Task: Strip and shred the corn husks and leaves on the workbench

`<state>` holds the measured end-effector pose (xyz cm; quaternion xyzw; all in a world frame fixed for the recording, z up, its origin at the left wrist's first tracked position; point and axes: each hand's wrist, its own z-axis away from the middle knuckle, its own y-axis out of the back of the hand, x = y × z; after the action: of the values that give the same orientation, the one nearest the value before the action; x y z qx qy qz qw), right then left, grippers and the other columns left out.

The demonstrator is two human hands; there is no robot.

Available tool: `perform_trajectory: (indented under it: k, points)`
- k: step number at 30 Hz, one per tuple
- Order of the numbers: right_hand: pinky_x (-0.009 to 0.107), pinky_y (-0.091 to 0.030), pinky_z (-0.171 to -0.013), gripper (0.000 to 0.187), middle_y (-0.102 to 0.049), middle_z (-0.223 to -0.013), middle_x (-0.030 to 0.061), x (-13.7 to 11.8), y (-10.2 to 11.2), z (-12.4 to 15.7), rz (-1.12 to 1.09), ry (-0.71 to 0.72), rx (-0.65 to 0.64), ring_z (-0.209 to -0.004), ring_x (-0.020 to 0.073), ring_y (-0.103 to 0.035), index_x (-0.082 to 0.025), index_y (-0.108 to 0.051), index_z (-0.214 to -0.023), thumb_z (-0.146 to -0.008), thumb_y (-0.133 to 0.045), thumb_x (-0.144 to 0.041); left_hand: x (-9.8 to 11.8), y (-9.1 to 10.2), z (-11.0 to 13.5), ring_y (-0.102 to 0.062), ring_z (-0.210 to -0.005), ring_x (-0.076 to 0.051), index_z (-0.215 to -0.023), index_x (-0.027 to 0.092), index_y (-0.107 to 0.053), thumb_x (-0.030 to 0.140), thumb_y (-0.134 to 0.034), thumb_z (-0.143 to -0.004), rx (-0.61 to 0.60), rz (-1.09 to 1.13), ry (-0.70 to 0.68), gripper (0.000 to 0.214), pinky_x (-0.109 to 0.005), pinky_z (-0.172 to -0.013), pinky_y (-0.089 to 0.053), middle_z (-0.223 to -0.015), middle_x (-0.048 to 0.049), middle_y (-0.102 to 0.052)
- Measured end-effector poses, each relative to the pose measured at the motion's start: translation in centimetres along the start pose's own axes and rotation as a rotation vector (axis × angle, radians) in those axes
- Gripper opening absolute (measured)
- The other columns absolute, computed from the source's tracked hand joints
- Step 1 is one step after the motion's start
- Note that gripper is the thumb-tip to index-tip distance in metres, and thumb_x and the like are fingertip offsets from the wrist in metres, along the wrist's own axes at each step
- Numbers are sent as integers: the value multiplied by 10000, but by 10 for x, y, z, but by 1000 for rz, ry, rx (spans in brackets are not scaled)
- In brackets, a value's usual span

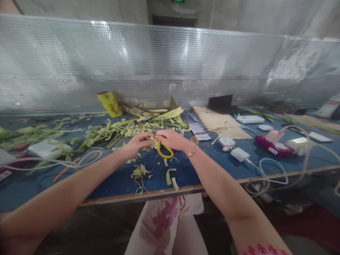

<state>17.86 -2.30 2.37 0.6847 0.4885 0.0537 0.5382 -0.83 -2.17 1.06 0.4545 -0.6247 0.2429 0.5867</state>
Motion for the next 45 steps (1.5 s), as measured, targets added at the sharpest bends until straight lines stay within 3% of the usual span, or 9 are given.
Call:
perform_trajectory:
  k: [8, 14, 24, 34, 45]
  points:
    - [223, -283, -555, 260, -434, -606, -27, 1, -8, -2, -6, -4, 19, -569, 95, -396, -177, -398, -636, -874, -366, -277, -2, -1, -3, -378, -496, -73, -676, 152, -606, 387, -614, -696, 29, -52, 6, 236, -194, -445, -327, -562, 24, -421]
    - [225, -288, -558, 252, -451, -621, -20, -4, -9, -2, 7, -12, 3, -574, 101, -410, -180, -426, -676, -889, -348, -290, 3, -3, -2, -356, -473, -72, -617, 158, -593, 318, -589, -676, 88, -153, 19, 170, -190, -438, -304, -525, 32, -397]
    - [257, -280, -598, 204, -451, -670, 13, -15, -14, -2, 253, 82, 107, -618, 137, -395, -189, -391, -708, -896, -315, -208, 5, -6, -1, -322, -468, -65, -596, 167, -548, 251, -552, -608, 181, -38, 74, 86, -173, -415, -280, -519, 44, -364]
    - [267, -280, -617, 195, -450, -689, 24, -20, -16, -3, 317, 115, 121, -650, 150, -401, -196, -355, -711, -896, -295, -195, 2, -7, 0, -290, -471, -66, -566, 165, -500, 226, -517, -606, 238, -19, 53, 75, -167, -386, -235, -541, 37, -329]
    - [250, -232, -551, 276, -344, -584, -27, -19, -17, -3, 134, 33, 120, -538, 102, -324, -198, -263, -630, -899, -308, -238, -1, -2, 0, -339, -507, -77, -678, 175, -462, 309, -517, -642, 79, 78, 41, 149, -186, -434, -274, -584, 40, -362]
